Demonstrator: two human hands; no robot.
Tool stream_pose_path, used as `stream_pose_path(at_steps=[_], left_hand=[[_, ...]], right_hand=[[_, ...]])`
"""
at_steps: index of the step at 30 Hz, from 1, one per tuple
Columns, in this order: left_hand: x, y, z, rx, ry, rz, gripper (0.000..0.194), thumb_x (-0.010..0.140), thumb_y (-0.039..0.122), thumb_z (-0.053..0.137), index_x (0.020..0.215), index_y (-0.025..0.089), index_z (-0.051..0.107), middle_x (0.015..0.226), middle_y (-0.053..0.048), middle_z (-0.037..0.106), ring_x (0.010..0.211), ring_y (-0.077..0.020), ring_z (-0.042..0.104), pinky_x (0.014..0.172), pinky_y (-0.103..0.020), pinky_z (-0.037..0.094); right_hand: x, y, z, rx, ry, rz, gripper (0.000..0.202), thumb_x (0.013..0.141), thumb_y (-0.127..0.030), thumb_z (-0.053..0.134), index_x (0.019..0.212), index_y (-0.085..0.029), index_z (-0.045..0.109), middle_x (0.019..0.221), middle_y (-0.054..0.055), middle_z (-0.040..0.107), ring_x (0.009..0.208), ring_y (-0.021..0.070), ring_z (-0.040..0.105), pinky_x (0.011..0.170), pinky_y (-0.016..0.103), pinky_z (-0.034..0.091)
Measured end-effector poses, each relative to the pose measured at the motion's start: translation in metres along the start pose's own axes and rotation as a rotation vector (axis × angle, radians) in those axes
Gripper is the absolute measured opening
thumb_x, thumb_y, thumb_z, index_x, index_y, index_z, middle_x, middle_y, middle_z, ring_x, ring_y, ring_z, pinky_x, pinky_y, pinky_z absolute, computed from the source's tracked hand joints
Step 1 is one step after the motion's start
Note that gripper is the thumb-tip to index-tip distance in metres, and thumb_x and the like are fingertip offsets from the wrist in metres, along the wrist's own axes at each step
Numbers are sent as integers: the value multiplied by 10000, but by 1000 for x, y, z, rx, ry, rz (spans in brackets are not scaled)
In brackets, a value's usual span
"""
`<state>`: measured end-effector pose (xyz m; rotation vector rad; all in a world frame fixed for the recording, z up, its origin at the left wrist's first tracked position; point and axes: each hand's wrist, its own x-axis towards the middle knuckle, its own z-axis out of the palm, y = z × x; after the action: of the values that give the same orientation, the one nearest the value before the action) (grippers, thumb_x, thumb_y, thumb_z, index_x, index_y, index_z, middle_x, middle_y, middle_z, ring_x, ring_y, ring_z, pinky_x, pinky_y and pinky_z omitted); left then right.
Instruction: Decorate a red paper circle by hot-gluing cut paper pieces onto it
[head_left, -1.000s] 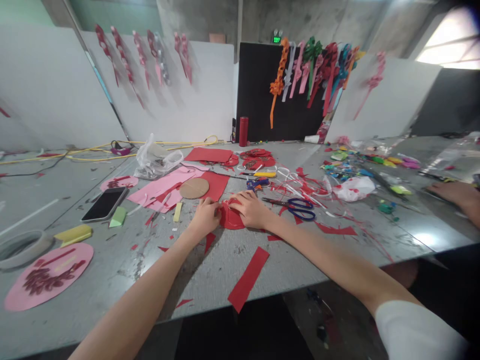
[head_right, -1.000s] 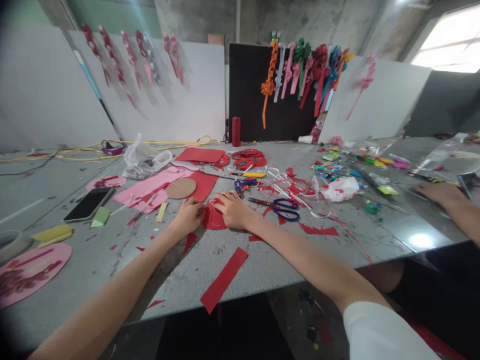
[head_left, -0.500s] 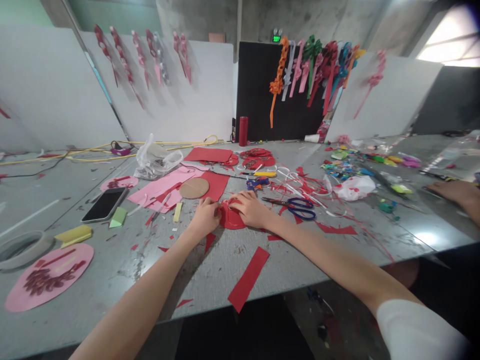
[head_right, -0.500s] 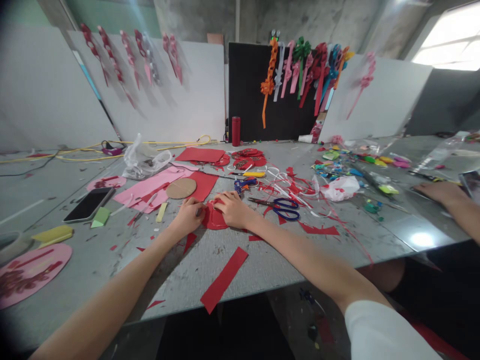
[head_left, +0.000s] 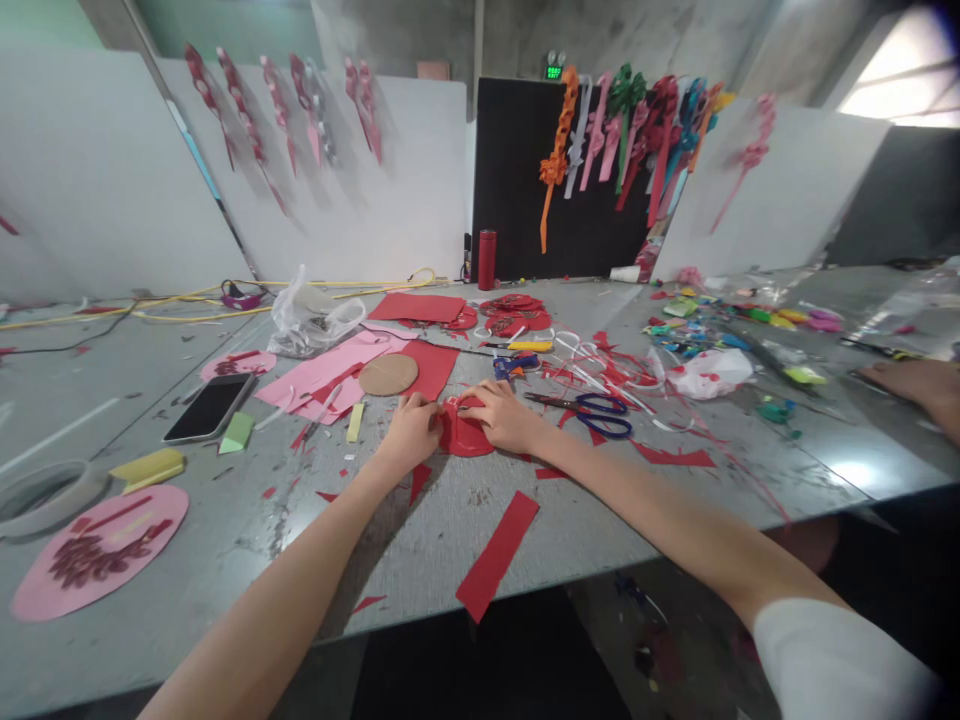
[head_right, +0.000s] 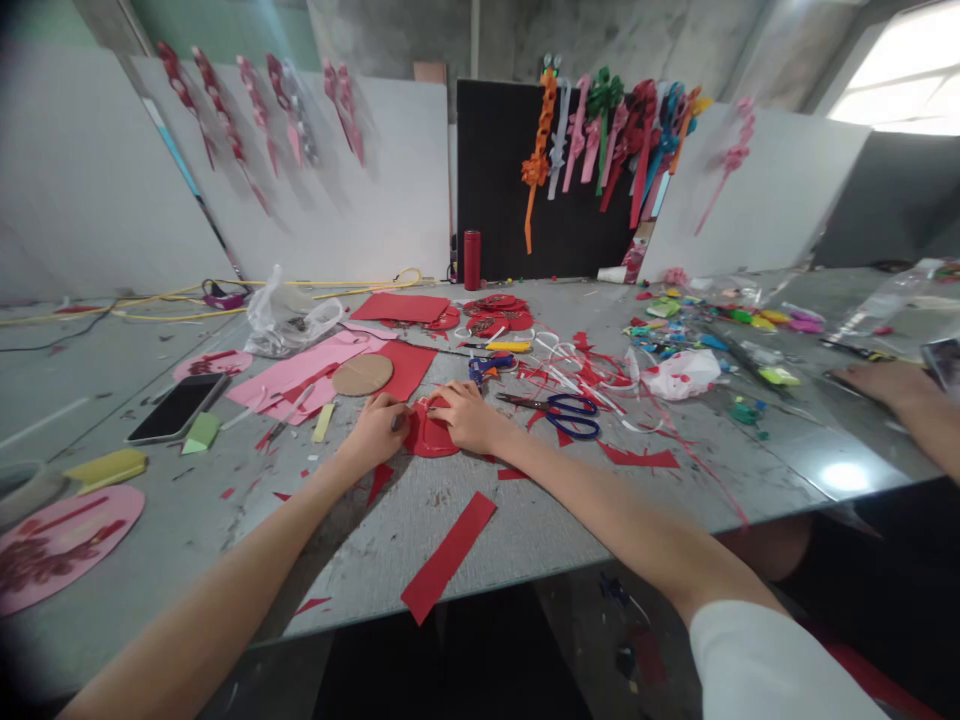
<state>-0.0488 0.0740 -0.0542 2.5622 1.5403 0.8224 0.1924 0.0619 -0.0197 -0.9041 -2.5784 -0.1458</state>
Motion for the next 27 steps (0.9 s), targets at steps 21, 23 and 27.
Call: stream_pose_path(at_steps=[21, 23, 27], left_hand=[[-1, 0, 2, -26, 13, -5, 275, 925, 190, 567, 1094, 201, 784, 1083, -111, 640, 1067, -263, 579, 1073, -459, 442], [-1, 0, 2, -30, 18, -4, 271, 927, 189, 571, 1100, 200, 780, 1086, -110, 636, 1080, -263, 578, 1073, -456, 443], [-2, 0, 2, -21, 14, -20, 272, 925, 185, 572, 1099, 204, 780, 1086, -112, 631, 1090, -269, 571, 1059, -452, 448]], right_hand=[[-35, 118, 0, -167, 78, 411, 734, 904, -99, 440, 1624, -82, 295, 1561, 233, 489, 1443, 349, 451, 1183, 560, 357], [-34, 120, 4, -182, 60, 414, 681, 933, -105, 422, 1609, -107, 345, 1550, 216, 511, 1439, 346, 456, 1182, 564, 352], [-28, 124, 13, -207, 57, 423, 634, 941, -68, 403, 1572, -122, 427, 1516, 215, 541, 1417, 360, 469, 1157, 575, 362]])
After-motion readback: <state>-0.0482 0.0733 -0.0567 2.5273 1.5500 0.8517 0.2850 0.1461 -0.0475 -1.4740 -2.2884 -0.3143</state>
